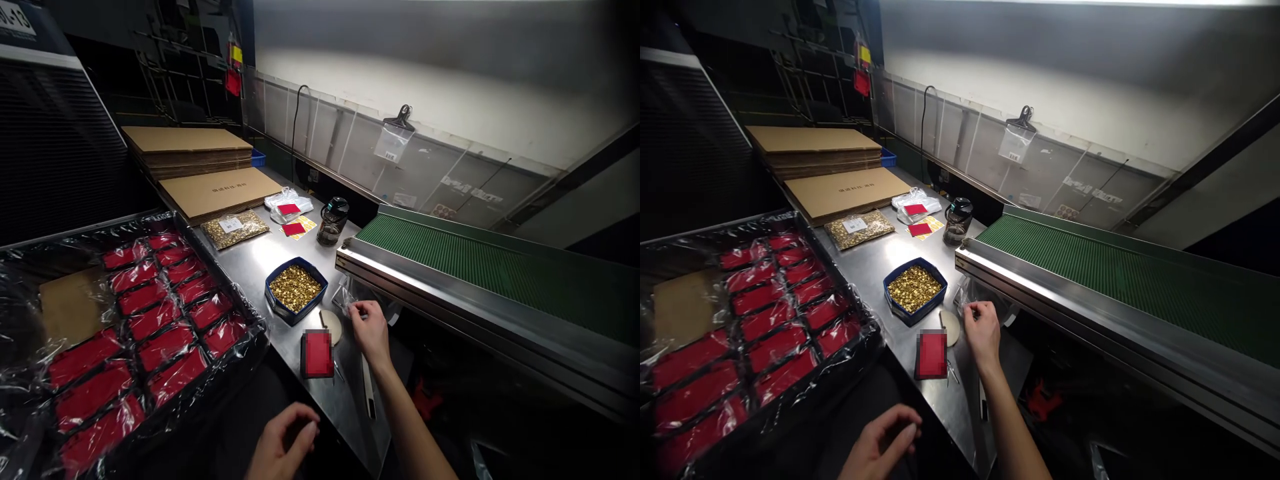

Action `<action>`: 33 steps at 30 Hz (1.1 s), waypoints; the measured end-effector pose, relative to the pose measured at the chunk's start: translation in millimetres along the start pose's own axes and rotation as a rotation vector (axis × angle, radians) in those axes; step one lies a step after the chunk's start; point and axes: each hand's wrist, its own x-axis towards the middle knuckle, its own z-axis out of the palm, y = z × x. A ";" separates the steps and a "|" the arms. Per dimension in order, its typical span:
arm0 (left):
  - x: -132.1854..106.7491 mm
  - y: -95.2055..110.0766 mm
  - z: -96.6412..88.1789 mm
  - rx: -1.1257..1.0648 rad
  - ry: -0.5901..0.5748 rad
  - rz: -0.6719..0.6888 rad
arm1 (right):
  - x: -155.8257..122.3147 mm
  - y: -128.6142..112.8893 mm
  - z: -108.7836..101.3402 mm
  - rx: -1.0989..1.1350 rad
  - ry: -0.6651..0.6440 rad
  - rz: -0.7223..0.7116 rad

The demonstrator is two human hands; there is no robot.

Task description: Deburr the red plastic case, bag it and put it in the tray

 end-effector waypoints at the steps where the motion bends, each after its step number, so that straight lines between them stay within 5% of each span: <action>1: 8.1 14.1 6.8 0.022 0.004 0.052 | -12.1 -3.2 -5.6 0.066 -0.022 -0.016; 6: 60.9 59.3 44.4 0.037 -0.099 0.267 | -69.8 -9.6 -40.9 0.348 -0.219 -0.019; 10: 78.7 45.3 59.8 0.082 -0.193 0.230 | -105.6 16.6 -70.2 0.419 -0.161 0.109; 13: 72.1 20.9 67.1 0.127 -0.184 0.180 | -131.6 39.0 -78.9 0.448 -0.111 0.204; 19: 46.4 -8.1 95.2 0.216 -0.302 0.163 | -173.8 55.2 -72.8 0.473 -0.331 0.253; 24: 29.8 -4.5 76.2 0.364 -0.210 0.282 | -203.3 74.2 -83.8 0.157 -0.190 0.350; 28: 6.3 -12.5 65.3 0.416 -0.275 0.246 | -214.8 67.5 -81.7 -0.106 -0.197 0.357; 33: 3.0 -51.1 80.9 0.359 -0.282 0.037 | -212.6 50.9 -68.6 0.062 -0.331 0.240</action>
